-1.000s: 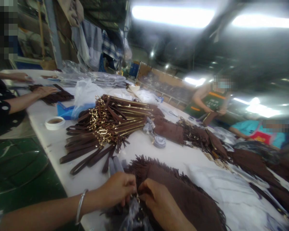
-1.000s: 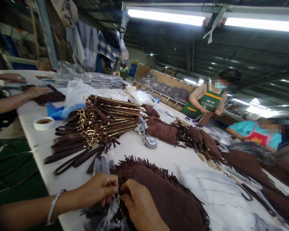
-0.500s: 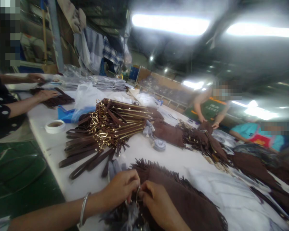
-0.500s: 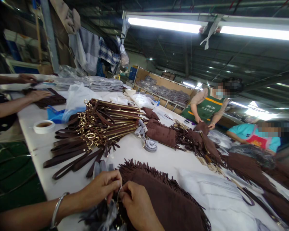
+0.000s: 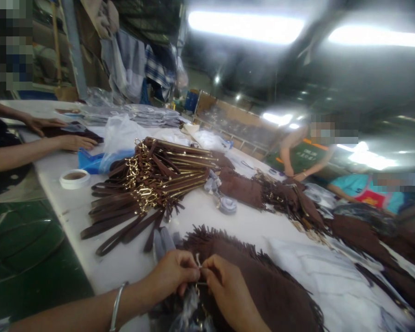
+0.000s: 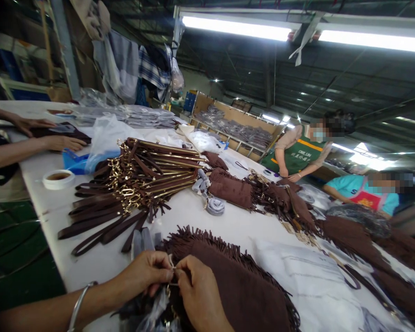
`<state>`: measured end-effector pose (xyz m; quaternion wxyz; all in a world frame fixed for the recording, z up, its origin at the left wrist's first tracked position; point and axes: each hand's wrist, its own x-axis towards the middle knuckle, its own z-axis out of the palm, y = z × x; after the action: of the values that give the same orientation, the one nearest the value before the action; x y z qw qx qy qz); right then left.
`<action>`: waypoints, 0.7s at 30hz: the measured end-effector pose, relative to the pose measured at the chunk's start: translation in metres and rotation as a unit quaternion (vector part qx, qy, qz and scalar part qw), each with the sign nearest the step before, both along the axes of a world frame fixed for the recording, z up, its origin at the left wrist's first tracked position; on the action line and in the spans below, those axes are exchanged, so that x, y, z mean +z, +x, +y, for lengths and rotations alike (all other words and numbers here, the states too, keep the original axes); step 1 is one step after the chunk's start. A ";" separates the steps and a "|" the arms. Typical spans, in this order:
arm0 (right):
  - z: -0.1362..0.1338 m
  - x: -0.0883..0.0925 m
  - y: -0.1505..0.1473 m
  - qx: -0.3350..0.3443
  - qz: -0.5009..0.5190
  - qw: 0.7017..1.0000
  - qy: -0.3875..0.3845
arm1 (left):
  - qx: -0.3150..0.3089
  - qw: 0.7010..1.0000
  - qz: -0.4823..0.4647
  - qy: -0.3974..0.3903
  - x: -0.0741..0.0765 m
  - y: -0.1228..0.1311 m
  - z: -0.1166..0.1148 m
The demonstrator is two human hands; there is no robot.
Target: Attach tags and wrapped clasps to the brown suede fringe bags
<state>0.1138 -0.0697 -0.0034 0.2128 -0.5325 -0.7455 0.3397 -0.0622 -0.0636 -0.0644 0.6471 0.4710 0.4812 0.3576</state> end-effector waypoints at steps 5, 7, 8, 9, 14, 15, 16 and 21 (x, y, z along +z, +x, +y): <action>-0.008 -0.005 -0.002 0.023 -0.145 0.986 0.083 | -0.028 0.996 -0.073 -0.041 0.005 -0.005 -0.003; -0.011 -0.005 -0.002 0.036 -0.202 0.974 0.100 | -0.043 0.984 -0.158 -0.071 0.007 -0.006 -0.004; -0.013 -0.005 -0.001 0.038 -0.224 0.968 0.106 | -0.044 0.977 -0.194 -0.081 0.009 -0.006 -0.004; -0.016 -0.004 0.002 0.038 -0.238 0.965 0.108 | -0.042 0.971 -0.220 -0.086 0.009 -0.006 -0.004; -0.029 -0.003 0.028 0.058 -0.246 0.963 0.091 | -0.044 0.946 -0.300 -0.113 0.009 -0.009 -0.002; -0.031 -0.002 0.032 0.062 -0.240 0.965 0.085 | -0.049 0.942 -0.308 -0.123 0.008 -0.010 -0.001; -0.033 -0.001 0.035 0.065 -0.231 0.968 0.078 | -0.055 0.940 -0.311 -0.131 0.008 -0.011 -0.001; -0.039 0.008 0.038 0.050 -0.160 0.986 0.021 | -0.092 0.947 -0.277 -0.136 0.012 -0.016 0.000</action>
<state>0.1522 -0.1091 0.0050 0.0846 -0.5372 -0.8027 0.2447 -0.0786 -0.0638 -0.0523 0.8429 0.3033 0.2811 0.3442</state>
